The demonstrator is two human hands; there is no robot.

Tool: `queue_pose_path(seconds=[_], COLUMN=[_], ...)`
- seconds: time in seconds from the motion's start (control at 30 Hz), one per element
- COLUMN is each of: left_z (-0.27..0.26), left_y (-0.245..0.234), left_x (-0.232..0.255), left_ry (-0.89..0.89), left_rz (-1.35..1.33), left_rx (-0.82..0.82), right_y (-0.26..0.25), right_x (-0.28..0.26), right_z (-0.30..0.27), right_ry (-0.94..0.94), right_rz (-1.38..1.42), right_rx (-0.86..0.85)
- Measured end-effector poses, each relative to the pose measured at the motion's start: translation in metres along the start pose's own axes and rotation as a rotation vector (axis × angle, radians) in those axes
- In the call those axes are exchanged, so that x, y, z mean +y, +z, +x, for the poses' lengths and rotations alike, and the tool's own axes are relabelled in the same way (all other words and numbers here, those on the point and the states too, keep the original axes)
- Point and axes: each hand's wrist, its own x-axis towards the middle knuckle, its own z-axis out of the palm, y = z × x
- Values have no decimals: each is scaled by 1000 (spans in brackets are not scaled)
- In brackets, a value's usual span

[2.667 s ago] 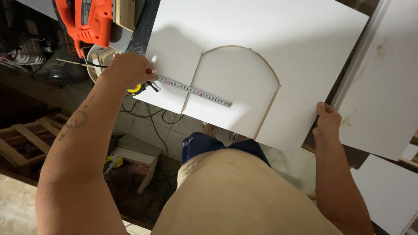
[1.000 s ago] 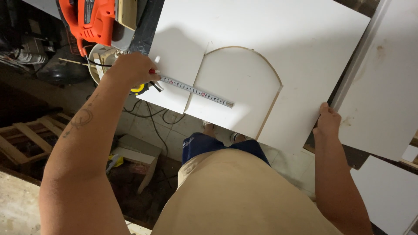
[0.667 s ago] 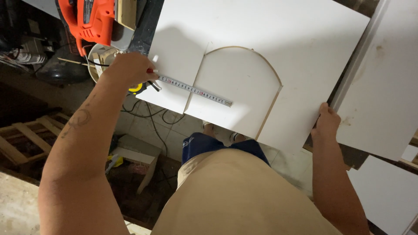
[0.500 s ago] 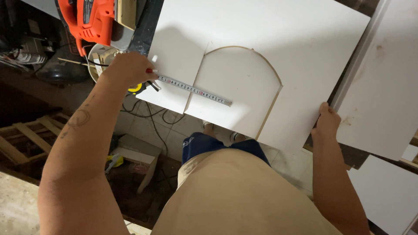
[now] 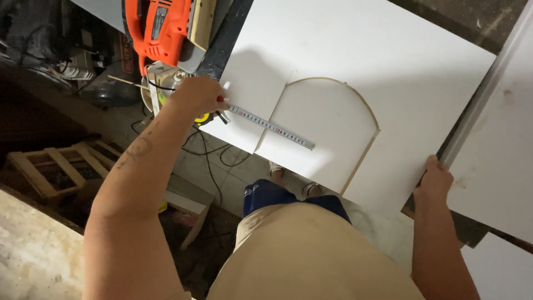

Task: Measuring a laundry bag and then measuring and marking white boards with a tape measure and pencil in a workshop environment.

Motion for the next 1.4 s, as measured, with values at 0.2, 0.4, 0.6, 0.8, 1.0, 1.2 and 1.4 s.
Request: queue_pose_path(seconds=[0.2,0.4,0.6,0.8,1.0,1.2,1.4], left_z=[-13,-43,-72,-40,-90,-74,-47], left_y=[-12,-4,57,162,104,105,120], left_x=[11,10,167,346,336,256,240], left_ry=[-17,102,520,203,501,91,-57], left_rz=[-9,-156,-1470,-1530,-1364,-1444,-1281], left_rx=[-17,94,314,324,303,624,530], right_y=[1,-24,20,35,-10,-74,-72], right_x=[2,67,39,25,45,13,-2], right_z=[10,77,-85,-137,-90,-47,-43], right_ry=[37,-683,-784,-743,-623,-663,-697], right_rz=[10,-335,-208,21,-86,-989,-1337], right_rx=[33,132,-586,-743,-563,-631,-634])
